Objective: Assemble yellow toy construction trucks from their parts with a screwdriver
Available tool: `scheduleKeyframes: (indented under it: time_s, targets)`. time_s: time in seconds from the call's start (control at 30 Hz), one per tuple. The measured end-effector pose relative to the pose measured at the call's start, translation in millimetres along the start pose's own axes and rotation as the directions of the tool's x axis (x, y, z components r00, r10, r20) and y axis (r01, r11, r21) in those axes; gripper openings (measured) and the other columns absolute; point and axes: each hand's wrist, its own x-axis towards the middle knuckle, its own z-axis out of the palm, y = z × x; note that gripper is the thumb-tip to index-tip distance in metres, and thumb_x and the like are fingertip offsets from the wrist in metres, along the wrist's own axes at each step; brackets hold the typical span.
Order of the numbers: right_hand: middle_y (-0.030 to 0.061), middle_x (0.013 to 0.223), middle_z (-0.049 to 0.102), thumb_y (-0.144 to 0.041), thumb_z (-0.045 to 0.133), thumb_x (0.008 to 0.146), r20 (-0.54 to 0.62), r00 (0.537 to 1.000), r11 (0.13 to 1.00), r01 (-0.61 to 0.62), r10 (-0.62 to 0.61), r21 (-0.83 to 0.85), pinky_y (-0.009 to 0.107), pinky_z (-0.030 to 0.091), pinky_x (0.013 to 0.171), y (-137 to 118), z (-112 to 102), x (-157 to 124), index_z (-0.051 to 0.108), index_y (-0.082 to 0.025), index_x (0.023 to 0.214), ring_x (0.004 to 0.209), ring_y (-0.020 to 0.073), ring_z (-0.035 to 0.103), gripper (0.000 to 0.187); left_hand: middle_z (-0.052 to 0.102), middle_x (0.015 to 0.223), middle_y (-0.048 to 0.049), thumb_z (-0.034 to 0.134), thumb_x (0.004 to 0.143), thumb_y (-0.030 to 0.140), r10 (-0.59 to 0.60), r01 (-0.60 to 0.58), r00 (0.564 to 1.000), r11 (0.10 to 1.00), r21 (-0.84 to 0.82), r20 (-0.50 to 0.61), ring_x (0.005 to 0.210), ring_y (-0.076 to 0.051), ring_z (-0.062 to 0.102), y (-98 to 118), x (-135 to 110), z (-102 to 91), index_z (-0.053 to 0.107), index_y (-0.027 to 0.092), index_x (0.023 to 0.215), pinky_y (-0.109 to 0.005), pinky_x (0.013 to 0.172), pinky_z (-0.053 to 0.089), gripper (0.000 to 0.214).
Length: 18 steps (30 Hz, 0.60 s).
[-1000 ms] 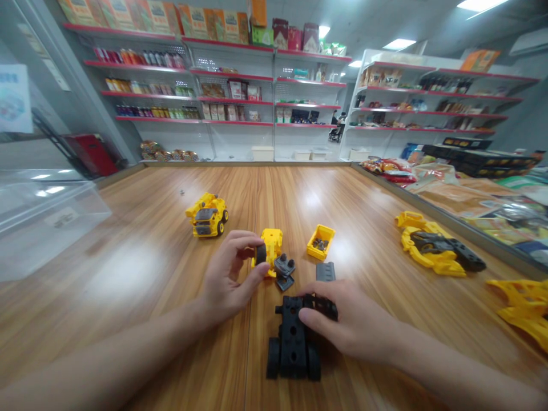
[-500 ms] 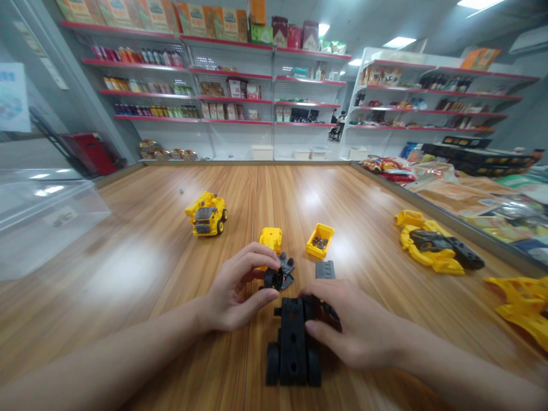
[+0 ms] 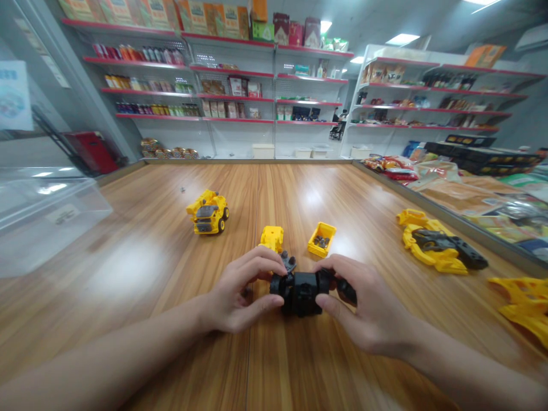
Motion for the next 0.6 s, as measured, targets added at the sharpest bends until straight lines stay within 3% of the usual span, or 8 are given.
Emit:
scheduleKeyframes:
  time_s: [0.4, 0.6]
  targets:
    - [0.0051, 0.093, 0.061, -0.016, 0.06, 0.082, 0.015, 0.999, 0.999, 0.044, -0.045, 0.012, 0.029, 0.043, 0.069, 1.3, -2.4, 0.5, 0.055, -0.019, 0.106, 0.079, 0.0179, 0.056, 0.025, 0.061, 0.105, -0.0125, 0.079, 0.075, 0.022, 0.048, -0.045, 0.998, 0.995, 0.084, -0.03, 0.096, -0.022, 0.062, -0.1, 1.6, -0.1, 0.06, 0.018, 0.118, -0.034, 0.08, 0.058, 0.047]
    - [0.0056, 0.093, 0.061, -0.016, 0.06, 0.081, 0.009, 0.995, 0.995, 0.1, -0.1, 0.028, 0.03, 0.045, 0.069, 5.4, -0.5, 0.4, 0.056, -0.018, 0.11, 0.079, 0.0182, 0.057, 0.029, 0.064, 0.099, -0.0118, 0.081, 0.071, 0.037, 0.161, -0.152, 0.986, 0.973, 0.172, -0.034, 0.089, -0.02, 0.065, 0.8, 7.9, 0.3, 0.063, 0.013, 0.113, -0.033, 0.077, 0.058, 0.051]
